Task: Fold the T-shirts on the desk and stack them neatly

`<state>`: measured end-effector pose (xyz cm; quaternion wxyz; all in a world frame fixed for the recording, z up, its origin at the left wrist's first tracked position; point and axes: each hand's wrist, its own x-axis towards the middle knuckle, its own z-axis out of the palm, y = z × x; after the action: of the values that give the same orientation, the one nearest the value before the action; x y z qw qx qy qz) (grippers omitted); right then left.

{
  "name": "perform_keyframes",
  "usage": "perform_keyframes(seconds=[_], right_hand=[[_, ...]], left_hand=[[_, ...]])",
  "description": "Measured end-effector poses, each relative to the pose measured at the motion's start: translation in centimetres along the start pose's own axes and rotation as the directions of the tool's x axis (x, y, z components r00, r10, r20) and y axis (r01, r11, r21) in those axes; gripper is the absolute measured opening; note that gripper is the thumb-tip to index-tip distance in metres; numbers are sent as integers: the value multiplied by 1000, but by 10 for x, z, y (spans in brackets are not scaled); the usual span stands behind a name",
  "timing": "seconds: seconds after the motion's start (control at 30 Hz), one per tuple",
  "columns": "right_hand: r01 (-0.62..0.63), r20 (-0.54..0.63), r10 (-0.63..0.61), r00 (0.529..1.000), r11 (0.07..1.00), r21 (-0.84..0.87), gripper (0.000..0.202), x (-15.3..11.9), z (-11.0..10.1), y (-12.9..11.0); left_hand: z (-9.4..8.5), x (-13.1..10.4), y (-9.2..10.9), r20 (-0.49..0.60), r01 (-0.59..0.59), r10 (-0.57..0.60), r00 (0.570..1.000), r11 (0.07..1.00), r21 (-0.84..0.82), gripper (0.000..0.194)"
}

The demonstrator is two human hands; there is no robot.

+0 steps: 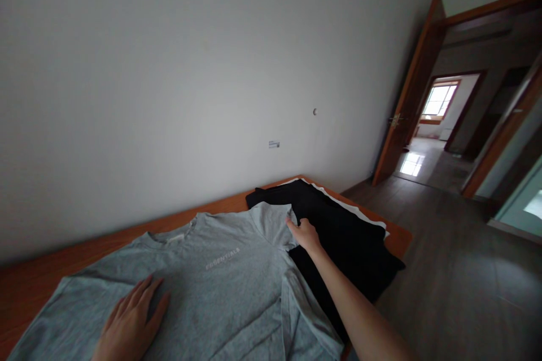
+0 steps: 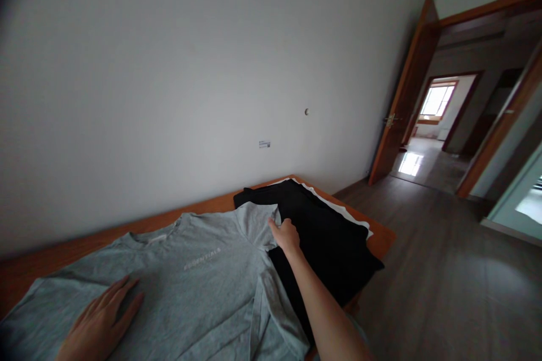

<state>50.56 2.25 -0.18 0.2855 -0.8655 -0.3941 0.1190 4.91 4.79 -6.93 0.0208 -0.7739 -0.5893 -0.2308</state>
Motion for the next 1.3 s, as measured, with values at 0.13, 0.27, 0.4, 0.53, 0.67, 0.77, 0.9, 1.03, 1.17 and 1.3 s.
perform_keyframes(seconds=[0.13, 0.27, 0.4, 0.53, 0.67, 0.77, 0.9, 1.03, 1.17, 1.3], right_hand=[[19, 32, -20, 999, 999, 47, 38, 0, 3, -6], [133, -3, -134, 991, 978, 162, 29, -9, 6, -30], [370, -35, -374, 927, 894, 255, 33, -45, 7, -63], [637, 72, -676, 733, 720, 274, 35, -100, 8, -69], [820, 90, -822, 562, 569, 72, 57, -133, 18, -42], [801, 97, -803, 588, 594, 72, 49, -137, 25, -24], [785, 160, -797, 582, 602, 145, 52, -133, 26, -17], [731, 185, -778, 601, 628, 266, 68, -128, 23, -17], [708, 186, -790, 584, 608, 359, 72, -124, 23, -14], [751, 252, -828, 501, 561, 350, 69, -119, 24, -10]], left_hand=[[-3, 2, 3, 23, 30, -30, 999, 999, -24, 68], [-11, 7, 6, -35, 28, -34, 999, 988, -149, 63], [-21, 9, 7, -94, 36, -62, 994, 966, -256, 59], [-26, 8, 10, -89, 54, -82, 993, 957, -286, 57], [-27, 8, 13, -103, 36, -69, 992, 955, -293, 50], [-28, 7, 13, -113, 15, -48, 992, 960, -281, 47], [-32, 6, 20, -81, 24, -48, 996, 961, -274, 47], [-30, 20, 45, 17, 68, -66, 998, 955, -290, 50], [-17, 48, 84, 143, 161, -128, 981, 954, -253, 52], [0, 63, 115, 152, 193, -155, 976, 939, -284, 42]])
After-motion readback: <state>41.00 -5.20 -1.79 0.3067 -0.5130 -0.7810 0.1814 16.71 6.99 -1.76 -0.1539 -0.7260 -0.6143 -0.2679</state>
